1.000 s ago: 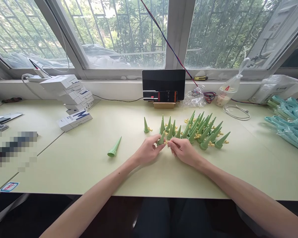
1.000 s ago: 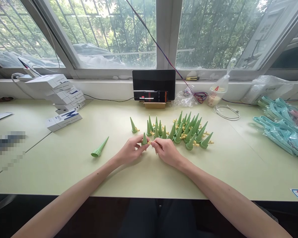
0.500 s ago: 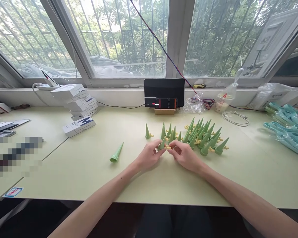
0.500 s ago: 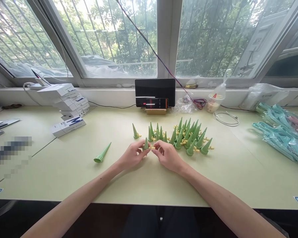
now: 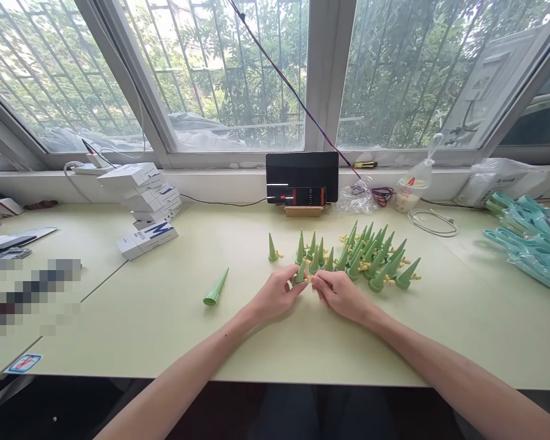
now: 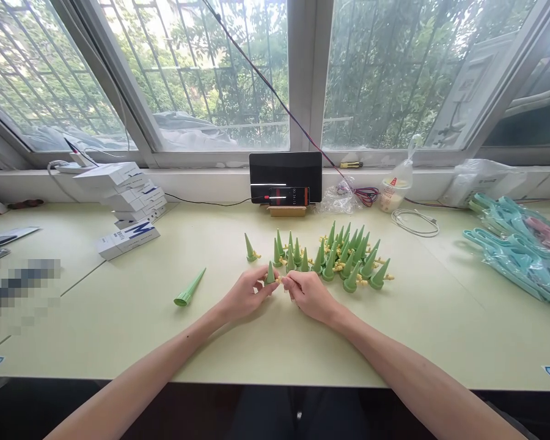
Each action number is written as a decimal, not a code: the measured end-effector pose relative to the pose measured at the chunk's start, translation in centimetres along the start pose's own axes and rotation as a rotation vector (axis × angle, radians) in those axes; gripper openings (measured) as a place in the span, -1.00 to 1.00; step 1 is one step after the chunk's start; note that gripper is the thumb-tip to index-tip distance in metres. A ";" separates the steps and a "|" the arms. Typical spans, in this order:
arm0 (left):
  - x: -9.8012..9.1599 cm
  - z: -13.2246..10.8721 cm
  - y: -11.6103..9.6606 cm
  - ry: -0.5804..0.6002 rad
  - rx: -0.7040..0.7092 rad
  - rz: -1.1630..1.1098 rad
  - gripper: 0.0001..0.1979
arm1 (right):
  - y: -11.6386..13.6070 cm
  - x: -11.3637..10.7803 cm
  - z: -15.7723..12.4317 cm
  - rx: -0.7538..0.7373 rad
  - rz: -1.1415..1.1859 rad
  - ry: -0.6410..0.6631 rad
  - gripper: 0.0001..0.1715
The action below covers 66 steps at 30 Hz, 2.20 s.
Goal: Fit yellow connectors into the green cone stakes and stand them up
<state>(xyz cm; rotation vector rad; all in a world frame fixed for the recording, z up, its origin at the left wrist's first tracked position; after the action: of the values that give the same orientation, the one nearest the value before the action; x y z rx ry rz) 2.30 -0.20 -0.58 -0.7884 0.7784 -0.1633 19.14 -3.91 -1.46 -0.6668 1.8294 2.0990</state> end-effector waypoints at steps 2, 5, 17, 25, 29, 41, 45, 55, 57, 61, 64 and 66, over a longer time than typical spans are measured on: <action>0.0 0.0 0.0 0.000 -0.005 0.000 -0.80 | -0.1 0.0 0.0 0.020 0.006 0.008 -0.54; -0.1 0.0 0.2 -0.005 -0.014 0.009 -0.78 | 0.0 0.0 0.0 0.042 0.015 0.001 -0.55; -0.1 0.0 0.3 -0.031 -0.016 0.009 -0.78 | 0.1 0.0 -0.1 0.003 0.052 -0.023 -0.77; 0.0 0.0 0.1 -0.007 -0.001 -0.001 -0.79 | 0.1 0.1 -0.1 -0.005 0.000 -0.022 -0.57; 0.1 0.0 0.2 0.004 -0.010 0.002 -0.79 | 0.1 0.0 0.0 -0.010 -0.009 -0.023 -0.47; -0.1 0.1 0.4 -0.036 -0.013 0.013 -0.78 | 0.2 -0.2 0.0 0.002 0.032 -0.063 -0.72; 0.0 0.1 0.3 -0.017 -0.006 0.007 -0.79 | 0.2 -0.1 -0.1 0.008 0.055 -0.028 -0.73; 0.1 0.1 0.2 -0.014 -0.003 -0.008 -0.76 | 0.3 -0.2 -0.1 -0.015 -0.048 -0.050 -0.52; 0.2 0.1 0.2 -0.012 -0.004 -0.021 -0.76 | 0.3 -0.2 -0.1 -0.012 -0.054 -0.047 -0.48; 0.2 0.1 0.3 -0.013 -0.013 -0.039 -0.77 | 0.1 -0.1 -0.1 0.012 -0.032 -0.025 -0.47; 0.1 0.1 0.4 -0.029 -0.020 -0.038 -0.78 | 0.0 -0.1 -0.1 -0.001 0.004 -0.039 -0.63; 0.0 0.2 0.4 -0.042 -0.020 -0.032 -0.78 | 0.0 -0.2 -0.1 -0.015 0.019 -0.057 -0.71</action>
<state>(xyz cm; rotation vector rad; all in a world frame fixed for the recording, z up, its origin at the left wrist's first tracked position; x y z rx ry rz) 2.35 0.18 -0.78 -0.8216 0.7292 -0.1673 19.30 -3.94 -1.34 -0.5896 1.7979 2.1233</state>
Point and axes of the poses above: each hand's wrist, its own z-axis towards the middle knuckle, its own x-axis out of the palm, y = z × x, the point moved 3 cm from there along z, towards the middle knuckle, and after that the axes turned 14 degrees about x, right-handed, at the moved point
